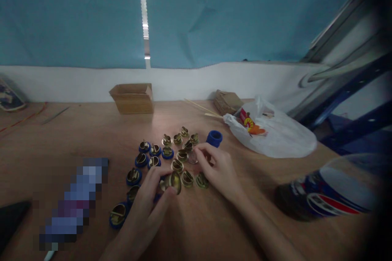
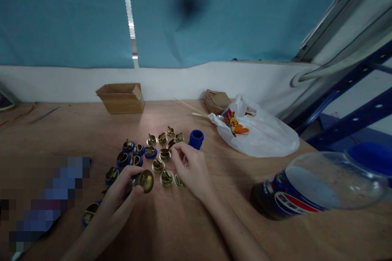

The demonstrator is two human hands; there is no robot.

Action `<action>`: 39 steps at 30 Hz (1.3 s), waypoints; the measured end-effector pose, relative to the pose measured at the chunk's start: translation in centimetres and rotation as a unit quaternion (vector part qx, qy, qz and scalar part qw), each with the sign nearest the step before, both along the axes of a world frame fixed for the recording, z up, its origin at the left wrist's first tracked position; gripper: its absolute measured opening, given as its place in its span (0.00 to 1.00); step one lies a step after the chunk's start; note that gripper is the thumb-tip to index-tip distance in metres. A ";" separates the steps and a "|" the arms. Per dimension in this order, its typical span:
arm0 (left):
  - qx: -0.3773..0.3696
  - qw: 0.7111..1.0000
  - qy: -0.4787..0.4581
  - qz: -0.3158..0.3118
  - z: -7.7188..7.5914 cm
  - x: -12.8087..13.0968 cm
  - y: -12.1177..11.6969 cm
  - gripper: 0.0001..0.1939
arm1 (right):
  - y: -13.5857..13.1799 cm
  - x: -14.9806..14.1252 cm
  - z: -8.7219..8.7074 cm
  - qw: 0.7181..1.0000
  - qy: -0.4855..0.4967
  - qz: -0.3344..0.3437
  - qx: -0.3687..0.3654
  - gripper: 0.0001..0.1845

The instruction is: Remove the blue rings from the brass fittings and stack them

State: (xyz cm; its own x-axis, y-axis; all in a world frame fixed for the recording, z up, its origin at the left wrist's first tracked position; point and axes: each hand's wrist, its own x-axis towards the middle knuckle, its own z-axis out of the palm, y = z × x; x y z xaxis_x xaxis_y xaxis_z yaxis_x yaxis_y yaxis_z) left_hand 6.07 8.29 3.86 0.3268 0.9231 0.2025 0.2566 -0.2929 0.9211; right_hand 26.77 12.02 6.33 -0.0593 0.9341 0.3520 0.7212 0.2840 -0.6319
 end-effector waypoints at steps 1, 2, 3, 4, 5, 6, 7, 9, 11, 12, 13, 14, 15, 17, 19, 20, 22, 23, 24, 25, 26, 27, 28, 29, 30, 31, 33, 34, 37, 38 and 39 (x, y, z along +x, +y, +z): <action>0.016 1.000 -0.014 0.006 -0.3 -0.1 0.1 0.09 | -0.3 -0.3 0.2 0.999 0.029 0.028 -0.010 0.11; 0.031 0.999 -0.028 0.012 -0.6 -0.2 0.2 0.10 | -0.6 -0.6 0.4 0.996 0.060 0.058 -0.027 0.12; 0.047 0.998 -0.042 0.017 -0.7 -0.3 0.3 0.12 | -0.9 -0.9 0.6 0.991 0.088 0.084 -0.050 0.13; 0.058 0.997 -0.053 0.019 -0.8 -0.4 0.4 0.13 | -1.1 -1.2 0.7 0.985 0.110 0.105 -0.075 0.13; 0.064 0.996 -0.061 0.018 -0.8 -0.4 0.4 0.14 | -1.3 -1.5 0.7 0.979 0.132 0.123 -0.099 0.13; 0.067 0.995 -0.068 0.014 -0.7 -0.5 0.4 0.14 | -1.5 -1.8 0.8 0.970 0.155 0.140 -0.124 0.13; 0.065 0.995 -0.073 0.009 -0.7 -0.5 0.4 0.14 | -1.6 -2.0 0.8 0.960 0.180 0.156 -0.147 0.12; 0.064 0.995 -0.078 -0.003 -0.5 -0.5 0.4 0.15 | -1.9 -2.4 0.7 0.933 0.234 0.191 -0.195 0.11; 0.079 0.994 -0.072 -0.003 -0.5 -0.4 0.4 0.15 | -2.0 -2.6 0.5 0.900 0.294 0.218 -0.238 0.12; 0.093 0.994 -0.059 0.000 -0.5 -0.4 0.4 0.16 | -2.0 -2.6 0.3 0.883 0.320 0.229 -0.258 0.13; 0.113 0.993 -0.039 0.007 -0.5 -0.4 0.4 0.17 | -2.1 -2.7 0.2 0.868 0.340 0.237 -0.273 0.13; 0.138 0.990 -0.013 0.016 -0.5 -0.3 0.4 0.18 | -2.1 -2.7 0.1 0.857 0.353 0.244 -0.285 0.14; 0.167 0.985 0.016 0.026 -0.5 -0.2 0.4 0.19 | -2.1 -2.7 0.0 0.849 0.361 0.250 -0.295 0.14; 0.230 0.970 0.063 0.039 -0.6 0.0 0.2 0.20 | -2.1 -2.7 -0.2 0.841 0.369 0.251 -0.307 0.13; 0.276 0.957 0.079 0.044 -0.7 0.2 0.0 0.20 | -2.1 -2.7 -0.2 0.839 0.372 0.242 -0.313 0.13; 0.289 0.953 0.080 0.044 -0.8 0.3 -0.1 0.20 | -2.0 -2.6 -0.2 0.838 0.374 0.240 -0.317 0.13; 0.302 0.948 0.085 0.046 -1.0 0.4 -0.2 0.20 | -1.9 -2.3 0.0 0.836 0.372 0.241 -0.323 0.13; 0.304 0.947 0.089 0.051 -1.0 0.4 -0.2 0.21 | -1.9 -2.1 0.1 0.837 0.370 0.243 -0.323 0.13; 0.305 0.946 0.095 0.058 -1.1 0.4 -0.1 0.21 | -1.8 -1.8 0.3 0.838 0.369 0.242 -0.321 0.13; 0.304 0.945 0.100 0.070 -1.1 0.4 -0.1 0.21 | -1.6 -1.4 0.5 0.840 0.370 0.238 -0.316 0.13; 0.300 0.944 0.105 0.084 -1.1 0.4 0.0 0.22 | -1.5 -1.0 0.7 0.843 0.374 0.231 -0.310 0.13; 0.293 0.944 0.108 0.101 -1.1 0.4 0.1 0.21 | -1.4 -0.6 0.9 0.845 0.384 0.220 -0.301 0.13; 0.287 0.945 0.110 0.115 -1.1 0.3 0.2 0.21 | -1.2 -0.1 1.1 0.845 0.401 0.205 -0.288 0.12; 0.281 0.945 0.109 0.125 -1.1 0.3 0.2 0.20 | -1.1 0.4 1.3 0.843 0.425 0.187 -0.271 0.11; 0.276 0.946 0.108 0.130 -1.1 0.3 0.3 0.19 | -0.9 0.9 1.4 0.840 0.451 0.168 -0.252 0.11; 0.272 0.947 0.107 0.130 -1.1 0.3 0.3 0.19 | -0.8 1.3 1.6 0.834 0.476 0.152 -0.234 0.12; 0.268 0.950 0.106 0.122 -1.1 0.4 0.3 0.18 | -0.6 2.1 1.9 0.826 0.508 0.131 -0.205 0.18; 0.266 0.951 0.105 0.116 -1.1 0.4 0.3 0.18 | -0.6 2.5 1.9 0.827 0.513 0.125 -0.194 0.21; 0.256 0.956 0.102 0.103 -1.1 0.3 0.2 0.19 | -0.3 3.2 1.9 0.850 0.491 0.104 -0.160 0.17; 0.253 0.957 0.100 0.102 -1.0 0.3 0.2 0.18 | -0.2 3.4 1.9 0.864 0.471 0.094 -0.148 0.15; 0.250 0.958 0.099 0.102 -1.0 0.3 0.1 0.18 | -0.1 3.5 1.8 0.882 0.444 0.081 -0.136 0.14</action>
